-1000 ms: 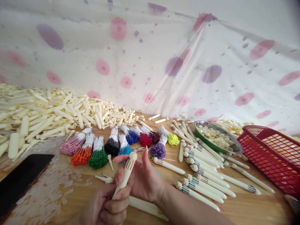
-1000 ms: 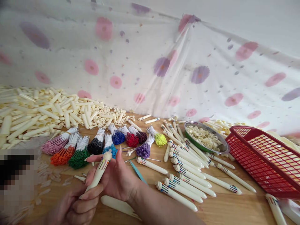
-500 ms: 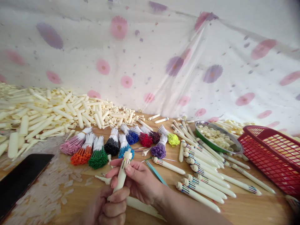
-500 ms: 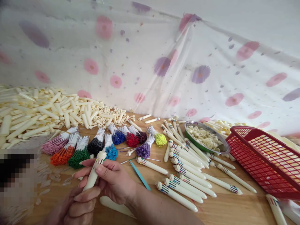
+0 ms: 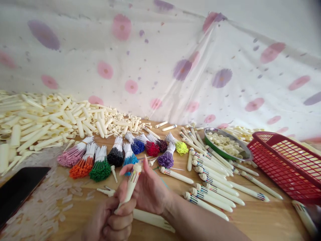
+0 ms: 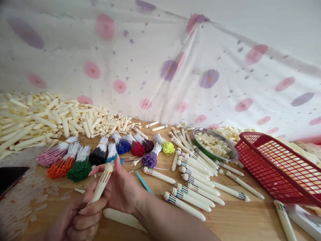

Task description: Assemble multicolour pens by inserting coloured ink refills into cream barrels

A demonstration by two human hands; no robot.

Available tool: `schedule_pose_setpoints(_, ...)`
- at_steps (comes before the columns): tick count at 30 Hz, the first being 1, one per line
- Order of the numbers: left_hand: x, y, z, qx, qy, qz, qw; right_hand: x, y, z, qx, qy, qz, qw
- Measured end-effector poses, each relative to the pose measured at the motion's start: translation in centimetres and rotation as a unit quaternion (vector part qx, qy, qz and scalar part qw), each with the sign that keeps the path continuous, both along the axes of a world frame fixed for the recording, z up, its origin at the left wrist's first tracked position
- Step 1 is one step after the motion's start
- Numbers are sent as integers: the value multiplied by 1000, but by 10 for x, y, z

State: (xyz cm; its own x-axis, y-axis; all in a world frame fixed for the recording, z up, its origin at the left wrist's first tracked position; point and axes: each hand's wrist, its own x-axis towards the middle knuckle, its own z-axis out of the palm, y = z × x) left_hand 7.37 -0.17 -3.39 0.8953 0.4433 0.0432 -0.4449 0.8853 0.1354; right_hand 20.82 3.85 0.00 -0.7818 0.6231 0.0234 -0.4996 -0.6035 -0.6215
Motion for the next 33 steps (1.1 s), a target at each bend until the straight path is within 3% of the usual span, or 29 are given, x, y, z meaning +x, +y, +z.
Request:
schedule_pose_setpoints(4,-4,4,-1,-20,-3,30,999,-1,-1,-1,32,-32,-49,998)
schedule_pose_setpoints(7,-5,5,3,-30,63,62,996,-1,2,-1,34,-35,-92,995)
schedule_pose_setpoints(15,-4,4,8,7,188,77,979,4,12,4,46,-55,-171,983)
schedule_pose_setpoints(18,-3,4,9,56,307,122,942,6,13,3,42,-82,-186,978)
schedule_pose_setpoints(23,2,3,3,166,451,223,848,1,12,-3,55,-86,-207,973)
schedule_pose_setpoints(28,1,-1,1,266,417,256,830,3,7,9,120,-101,-201,967)
schedule_pose_setpoints(30,0,-3,2,317,405,260,817,20,10,26,191,-156,-245,938)
schedule_pose_setpoints(31,-1,-5,2,339,411,270,802,34,13,37,239,-194,-293,905)
schedule_pose_setpoints(32,-1,-6,1,357,425,284,782,51,17,48,288,-256,-339,858)
schedule_pose_setpoints(33,-1,-6,-1,374,440,296,761,70,22,58,341,-337,-392,785)
